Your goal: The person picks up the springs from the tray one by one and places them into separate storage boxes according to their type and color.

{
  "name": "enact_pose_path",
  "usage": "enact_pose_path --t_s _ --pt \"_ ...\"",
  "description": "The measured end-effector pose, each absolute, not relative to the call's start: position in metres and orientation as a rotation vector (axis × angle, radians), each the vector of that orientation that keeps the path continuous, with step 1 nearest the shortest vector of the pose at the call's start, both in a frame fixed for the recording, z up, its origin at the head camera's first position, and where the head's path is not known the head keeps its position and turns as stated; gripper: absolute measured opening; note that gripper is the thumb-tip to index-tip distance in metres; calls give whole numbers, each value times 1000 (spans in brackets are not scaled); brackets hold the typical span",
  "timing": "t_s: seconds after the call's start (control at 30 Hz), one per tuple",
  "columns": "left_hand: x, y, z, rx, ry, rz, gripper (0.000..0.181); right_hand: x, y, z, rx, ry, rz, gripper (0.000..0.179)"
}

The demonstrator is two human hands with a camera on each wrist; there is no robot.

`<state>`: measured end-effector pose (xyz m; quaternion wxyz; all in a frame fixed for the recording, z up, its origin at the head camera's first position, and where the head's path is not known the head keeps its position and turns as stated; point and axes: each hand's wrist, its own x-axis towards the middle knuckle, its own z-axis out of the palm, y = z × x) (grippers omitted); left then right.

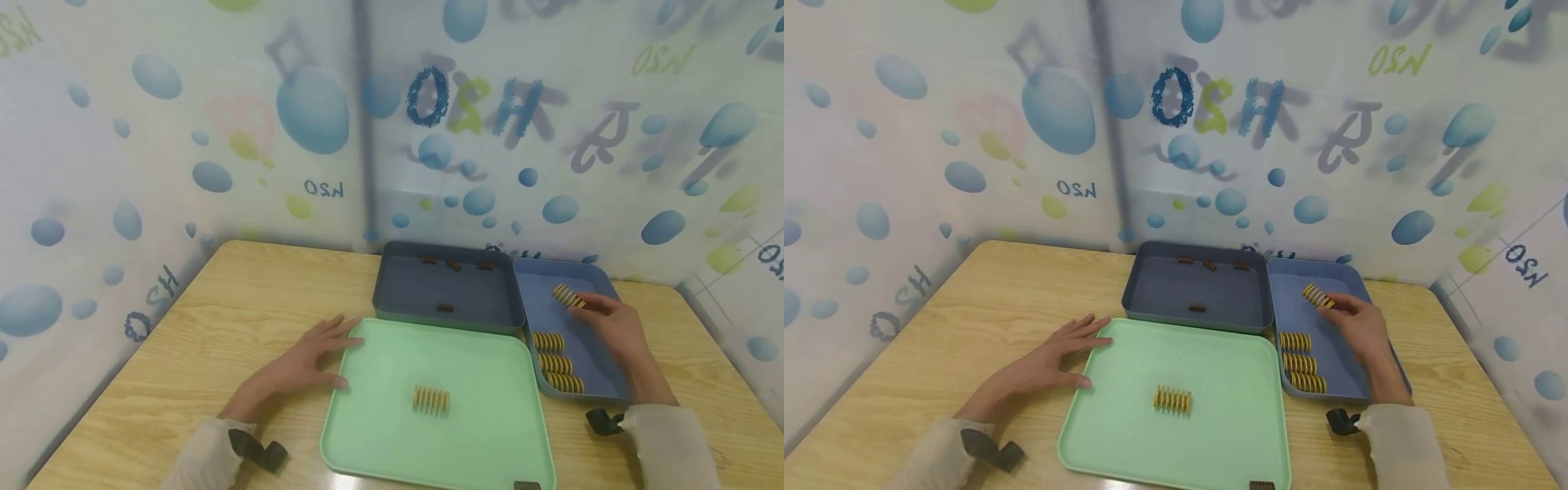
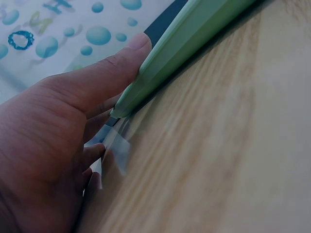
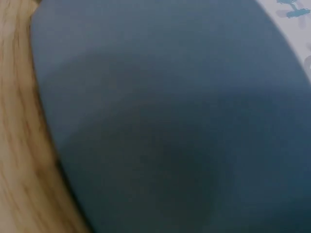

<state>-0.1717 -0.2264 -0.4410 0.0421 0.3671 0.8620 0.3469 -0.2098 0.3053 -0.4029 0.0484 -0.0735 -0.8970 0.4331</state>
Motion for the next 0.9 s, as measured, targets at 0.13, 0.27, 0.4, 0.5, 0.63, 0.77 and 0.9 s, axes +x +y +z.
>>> enact_pose_path --t_s 0.13,0.27,0.4,0.5,0.63,0.77,0.9 --pt "-172 -226 -441 1128 2641 1064 71 -210 305 -406 -227 -2777 1331 57" --pt "-171 -226 -441 1123 2636 1064 71 -210 305 -407 -205 -2825 1359 59" --pt "-171 -226 -440 1116 2634 1064 71 -210 305 -408 -202 -2845 1386 61" --pt "-170 -226 -440 1117 2635 1069 70 -211 304 -409 -205 -2858 1400 61" --pt "-170 -226 -441 1127 2642 1071 70 -211 304 -408 -225 -2870 1420 62" --pt "-170 -226 -441 1126 2644 1071 69 -210 304 -408 -238 -2880 1426 62" --pt "-170 -226 -440 1114 2636 1073 70 -211 305 -409 -232 -2887 1423 62"
